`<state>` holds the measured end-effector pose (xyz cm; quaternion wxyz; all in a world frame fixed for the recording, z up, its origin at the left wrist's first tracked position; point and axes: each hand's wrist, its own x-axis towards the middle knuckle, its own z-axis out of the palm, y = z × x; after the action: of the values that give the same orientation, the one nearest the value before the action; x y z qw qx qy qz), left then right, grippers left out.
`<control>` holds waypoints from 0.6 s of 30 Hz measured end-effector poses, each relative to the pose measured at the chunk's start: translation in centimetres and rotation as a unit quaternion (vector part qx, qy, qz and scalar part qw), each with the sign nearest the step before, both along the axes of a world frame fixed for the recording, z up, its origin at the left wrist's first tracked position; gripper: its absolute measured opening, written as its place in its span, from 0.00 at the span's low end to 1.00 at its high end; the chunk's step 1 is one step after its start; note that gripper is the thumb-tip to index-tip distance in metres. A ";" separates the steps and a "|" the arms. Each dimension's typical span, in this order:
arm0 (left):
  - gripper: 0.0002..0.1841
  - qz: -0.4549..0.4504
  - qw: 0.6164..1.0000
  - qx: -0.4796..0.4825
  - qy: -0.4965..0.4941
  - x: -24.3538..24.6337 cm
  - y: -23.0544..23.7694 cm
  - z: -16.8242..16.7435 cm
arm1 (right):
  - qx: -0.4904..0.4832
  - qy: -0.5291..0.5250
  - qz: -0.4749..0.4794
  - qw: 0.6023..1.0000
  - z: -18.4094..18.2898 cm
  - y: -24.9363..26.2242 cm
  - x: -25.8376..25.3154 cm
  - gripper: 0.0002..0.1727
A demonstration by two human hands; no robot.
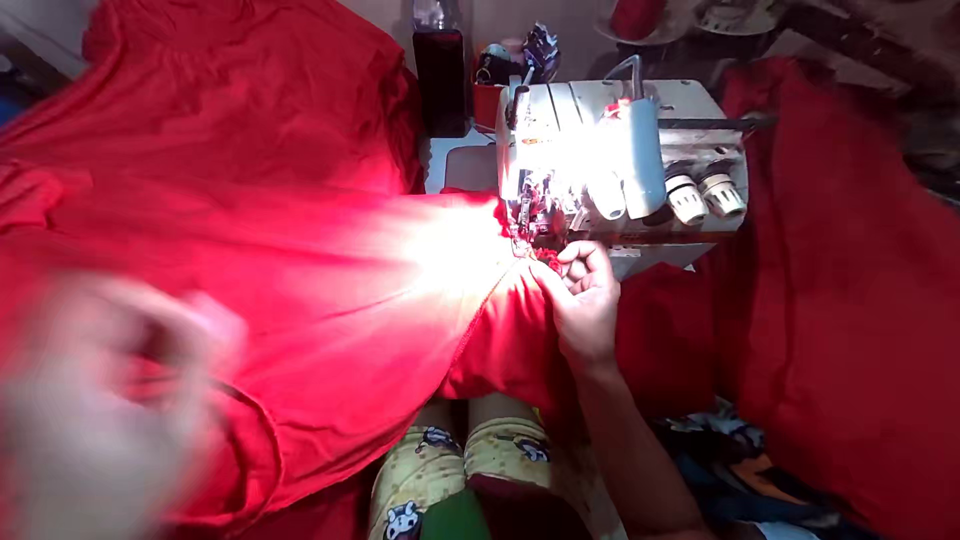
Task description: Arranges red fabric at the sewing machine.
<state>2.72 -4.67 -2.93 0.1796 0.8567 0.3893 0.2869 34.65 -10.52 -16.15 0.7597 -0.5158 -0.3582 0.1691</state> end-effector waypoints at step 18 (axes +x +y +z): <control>0.22 0.090 0.905 -0.182 -0.375 7.5 -4.2 -3.1 | -0.061 0.240 0.099 0.964 1.6 -4.7 -1.9 0.07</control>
<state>10.22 -8.86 -6.06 0.4389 0.5997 0.4141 0.5256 32.77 -15.20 -14.57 0.7701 -0.4674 -0.2032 0.3836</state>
